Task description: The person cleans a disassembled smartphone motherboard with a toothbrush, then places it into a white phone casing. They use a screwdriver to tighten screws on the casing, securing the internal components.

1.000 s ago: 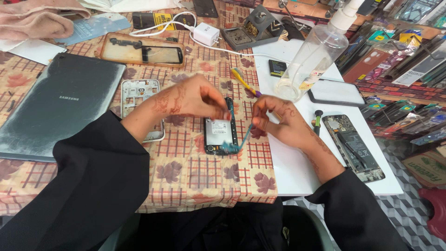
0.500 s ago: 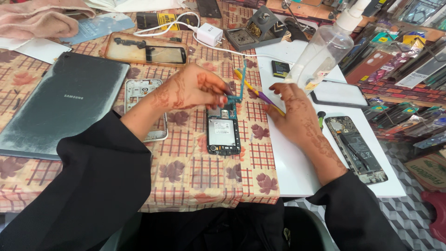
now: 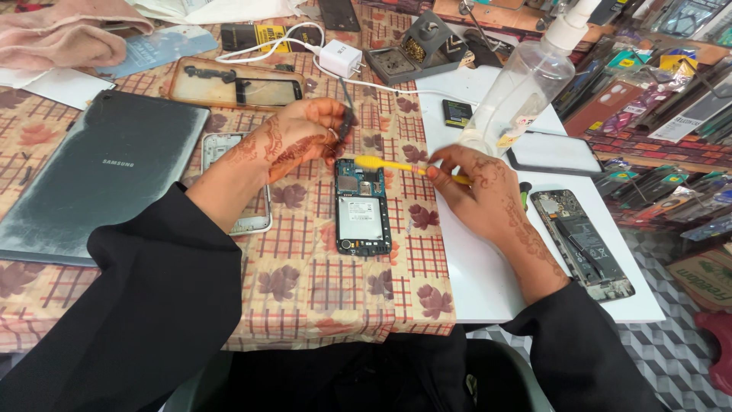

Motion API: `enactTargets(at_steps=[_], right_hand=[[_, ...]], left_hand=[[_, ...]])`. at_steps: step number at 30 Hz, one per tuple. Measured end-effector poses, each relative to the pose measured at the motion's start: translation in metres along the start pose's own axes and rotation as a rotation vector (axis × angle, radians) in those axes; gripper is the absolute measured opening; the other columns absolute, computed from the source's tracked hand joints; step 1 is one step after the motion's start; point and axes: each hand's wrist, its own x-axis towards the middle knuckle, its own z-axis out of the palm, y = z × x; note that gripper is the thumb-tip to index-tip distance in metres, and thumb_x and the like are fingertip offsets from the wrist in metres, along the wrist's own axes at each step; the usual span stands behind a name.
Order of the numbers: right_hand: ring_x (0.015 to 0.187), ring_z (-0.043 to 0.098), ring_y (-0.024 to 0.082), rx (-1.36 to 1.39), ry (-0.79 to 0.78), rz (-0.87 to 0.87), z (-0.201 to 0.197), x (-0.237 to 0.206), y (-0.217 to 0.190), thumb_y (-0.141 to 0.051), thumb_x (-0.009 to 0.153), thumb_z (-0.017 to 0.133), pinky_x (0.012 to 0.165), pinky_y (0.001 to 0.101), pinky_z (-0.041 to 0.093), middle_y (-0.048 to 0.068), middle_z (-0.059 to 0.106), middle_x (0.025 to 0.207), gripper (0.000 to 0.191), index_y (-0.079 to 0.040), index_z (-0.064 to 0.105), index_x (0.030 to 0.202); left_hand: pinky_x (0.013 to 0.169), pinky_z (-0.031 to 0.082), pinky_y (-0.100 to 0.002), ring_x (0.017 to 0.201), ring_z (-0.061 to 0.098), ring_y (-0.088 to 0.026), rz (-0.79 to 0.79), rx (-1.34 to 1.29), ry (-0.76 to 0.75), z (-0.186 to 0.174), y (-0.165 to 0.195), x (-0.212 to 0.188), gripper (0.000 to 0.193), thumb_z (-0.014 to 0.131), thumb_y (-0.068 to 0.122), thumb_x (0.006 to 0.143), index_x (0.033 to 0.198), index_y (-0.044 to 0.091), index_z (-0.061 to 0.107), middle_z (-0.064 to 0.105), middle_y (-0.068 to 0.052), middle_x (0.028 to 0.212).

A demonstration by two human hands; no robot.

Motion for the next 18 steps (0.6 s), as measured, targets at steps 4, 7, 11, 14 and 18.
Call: enactTargets(at_steps=[4,7,11,14,18], right_hand=[[0.063,0.068,0.026,-0.193,-0.005,0.005,-0.004,0.000,-0.003,-0.042,0.091,0.072,0.058,0.0390,0.051,0.005,0.072,0.073,0.030,-0.014,0.079,0.085],[0.060,0.068,0.027,-0.281,-0.018,0.054,-0.003,-0.001,-0.001,-0.047,0.093,0.068,0.056,0.0401,0.050,0.005,0.071,0.065,0.037,-0.014,0.081,0.080],[0.061,0.068,0.028,-0.356,0.039,0.032,-0.001,0.000,0.007,-0.046,0.094,0.064,0.056,0.0409,0.050,0.005,0.071,0.065,0.038,-0.015,0.083,0.082],[0.061,0.068,0.028,-0.390,0.073,0.085,0.001,0.001,0.012,-0.046,0.094,0.064,0.056,0.0415,0.051,0.006,0.071,0.062,0.036,-0.017,0.084,0.084],[0.060,0.067,0.030,-0.440,0.086,0.113,0.000,0.002,0.017,-0.045,0.092,0.065,0.056,0.0420,0.051,0.006,0.069,0.060,0.033,-0.019,0.085,0.084]], left_hand=[[0.062,0.050,-0.035,0.072,0.062,-0.021,-0.012,0.020,0.065,0.003,-0.001,0.006,0.034,0.054,-0.008,0.082,0.114,0.000,0.049,0.060,-0.009,0.092],[0.065,0.051,-0.036,0.076,0.058,-0.024,0.043,0.360,0.067,0.007,-0.009,0.006,0.046,0.072,0.005,0.080,0.116,0.002,0.044,0.056,-0.009,0.092],[0.083,0.054,-0.038,0.097,0.063,-0.029,0.202,1.106,0.123,0.016,-0.020,-0.002,0.075,0.094,0.031,0.071,0.119,-0.001,0.046,0.059,-0.018,0.101],[0.089,0.052,-0.041,0.106,0.065,-0.032,0.117,1.217,0.132,0.021,-0.025,-0.007,0.083,0.093,0.042,0.067,0.124,0.000,0.050,0.065,-0.021,0.109],[0.096,0.053,-0.041,0.112,0.069,-0.031,0.063,1.296,0.056,0.018,-0.024,-0.007,0.072,0.084,0.054,0.071,0.118,0.003,0.065,0.070,-0.017,0.117]])
